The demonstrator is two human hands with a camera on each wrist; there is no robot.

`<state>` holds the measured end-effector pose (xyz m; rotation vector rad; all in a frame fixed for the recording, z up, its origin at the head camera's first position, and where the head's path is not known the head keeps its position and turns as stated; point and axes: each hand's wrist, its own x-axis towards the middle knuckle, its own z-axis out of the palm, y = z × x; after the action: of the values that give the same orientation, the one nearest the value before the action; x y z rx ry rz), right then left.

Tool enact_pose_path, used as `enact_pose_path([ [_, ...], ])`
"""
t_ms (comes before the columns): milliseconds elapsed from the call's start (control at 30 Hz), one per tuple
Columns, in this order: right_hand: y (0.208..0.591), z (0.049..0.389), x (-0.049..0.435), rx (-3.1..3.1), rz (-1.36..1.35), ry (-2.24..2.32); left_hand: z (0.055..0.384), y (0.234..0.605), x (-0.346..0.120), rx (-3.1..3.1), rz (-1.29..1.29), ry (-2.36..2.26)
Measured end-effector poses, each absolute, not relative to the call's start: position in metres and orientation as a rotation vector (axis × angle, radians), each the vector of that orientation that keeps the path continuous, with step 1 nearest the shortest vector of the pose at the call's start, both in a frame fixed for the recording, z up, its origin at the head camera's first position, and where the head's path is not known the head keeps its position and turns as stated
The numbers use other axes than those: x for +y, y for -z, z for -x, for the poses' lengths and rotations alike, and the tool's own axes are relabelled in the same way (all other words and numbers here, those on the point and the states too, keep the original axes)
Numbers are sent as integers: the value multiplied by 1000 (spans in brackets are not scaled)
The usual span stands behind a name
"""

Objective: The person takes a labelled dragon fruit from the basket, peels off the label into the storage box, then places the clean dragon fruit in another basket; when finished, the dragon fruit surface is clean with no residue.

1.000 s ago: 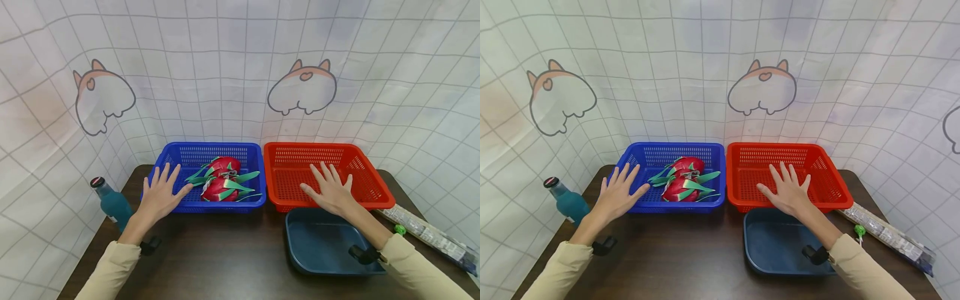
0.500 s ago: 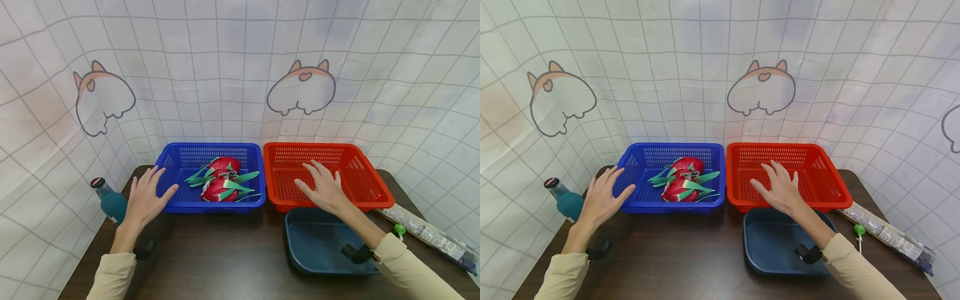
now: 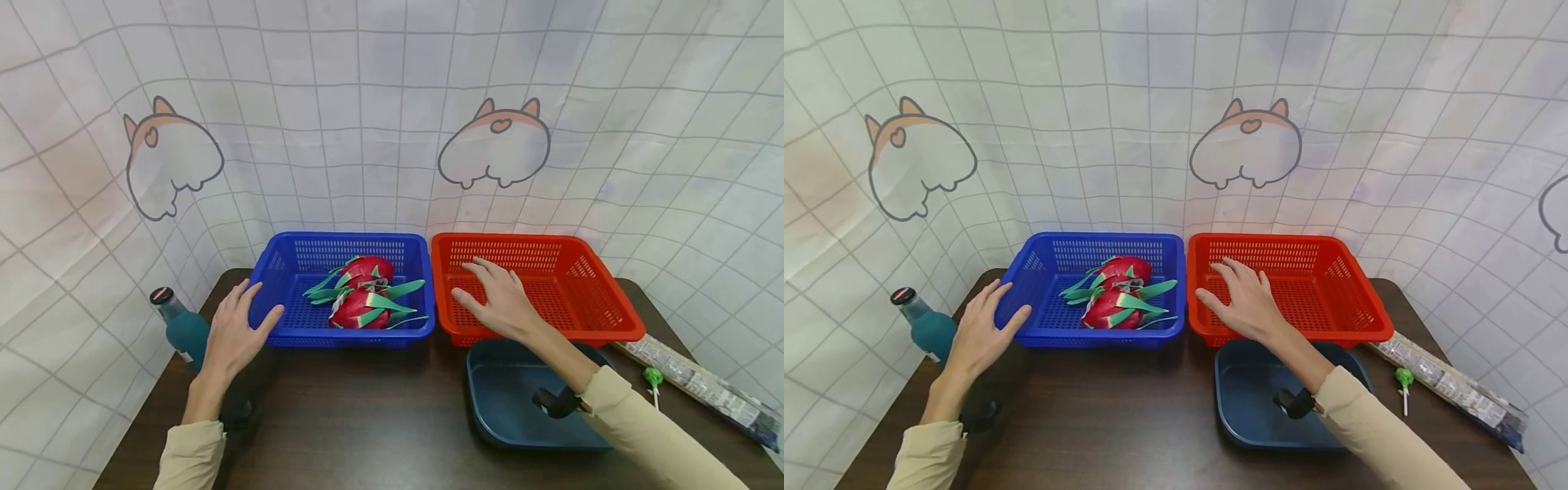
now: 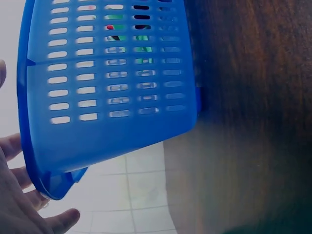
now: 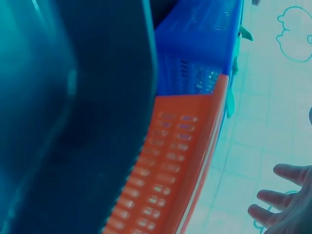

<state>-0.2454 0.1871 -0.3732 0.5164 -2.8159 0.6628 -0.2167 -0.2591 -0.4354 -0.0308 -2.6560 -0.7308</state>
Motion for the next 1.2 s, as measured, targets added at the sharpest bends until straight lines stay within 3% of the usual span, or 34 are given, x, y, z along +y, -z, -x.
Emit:
enact_pose_path([
  [667, 358, 269, 98, -2941, -946, -612, 215, 451, -260, -2720, -140, 982],
  [1200, 360, 301, 67, -3109, -1158, -754, 215, 451, -263, -2756, -182, 989],
])
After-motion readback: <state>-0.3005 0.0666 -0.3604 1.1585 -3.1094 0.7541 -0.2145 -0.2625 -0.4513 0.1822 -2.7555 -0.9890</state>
